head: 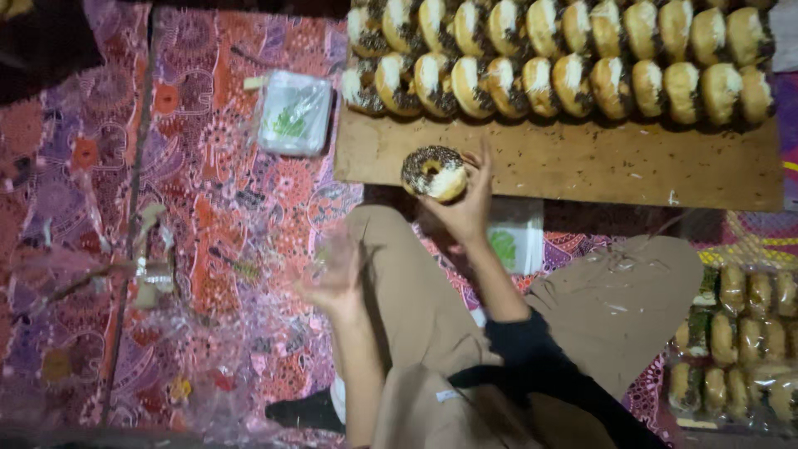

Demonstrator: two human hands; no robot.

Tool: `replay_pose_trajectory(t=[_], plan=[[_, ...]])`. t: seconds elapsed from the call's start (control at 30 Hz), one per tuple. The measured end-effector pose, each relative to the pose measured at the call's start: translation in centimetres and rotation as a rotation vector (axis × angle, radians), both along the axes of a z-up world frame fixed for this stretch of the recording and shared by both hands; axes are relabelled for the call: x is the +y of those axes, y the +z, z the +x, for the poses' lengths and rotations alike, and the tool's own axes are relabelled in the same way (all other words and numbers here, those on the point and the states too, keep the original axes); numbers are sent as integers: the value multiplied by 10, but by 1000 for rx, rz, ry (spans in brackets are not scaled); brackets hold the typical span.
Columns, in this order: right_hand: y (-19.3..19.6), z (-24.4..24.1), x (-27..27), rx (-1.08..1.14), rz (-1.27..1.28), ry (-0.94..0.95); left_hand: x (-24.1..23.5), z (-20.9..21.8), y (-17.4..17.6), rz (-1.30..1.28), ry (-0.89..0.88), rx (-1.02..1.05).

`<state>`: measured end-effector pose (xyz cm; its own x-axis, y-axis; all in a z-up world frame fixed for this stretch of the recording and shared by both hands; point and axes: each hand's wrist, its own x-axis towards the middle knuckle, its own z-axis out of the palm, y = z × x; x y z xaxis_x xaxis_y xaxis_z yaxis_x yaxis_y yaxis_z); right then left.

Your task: The person sits on the floor and repeatedly picks up round pastries from a wooden board, places them into clear plastic bags, and sets the packaged items into a nearby crate.

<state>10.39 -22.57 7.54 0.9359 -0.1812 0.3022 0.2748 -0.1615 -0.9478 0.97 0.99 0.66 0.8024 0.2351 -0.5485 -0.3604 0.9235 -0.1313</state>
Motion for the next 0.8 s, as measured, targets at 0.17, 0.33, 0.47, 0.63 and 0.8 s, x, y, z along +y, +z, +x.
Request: replay_pose_trajectory(t=[0.17, 0.33, 0.47, 0.63, 0.8], plan=[[54, -102, -28, 71, 183, 197, -46, 16, 17, -2, -88, -129], [80, -146, -42, 14, 40, 90, -123, 8, 80, 8, -46, -137], [89, -139, -47, -77, -360, -19, -171, -12, 123, 44, -251, -504], [94, -140, -55, -270, -488, -67, -185, -14, 136, 430, -283, -516], [91, -141, -77, -280, -491, 76, -193, -20, 120, 330, -445, -545]])
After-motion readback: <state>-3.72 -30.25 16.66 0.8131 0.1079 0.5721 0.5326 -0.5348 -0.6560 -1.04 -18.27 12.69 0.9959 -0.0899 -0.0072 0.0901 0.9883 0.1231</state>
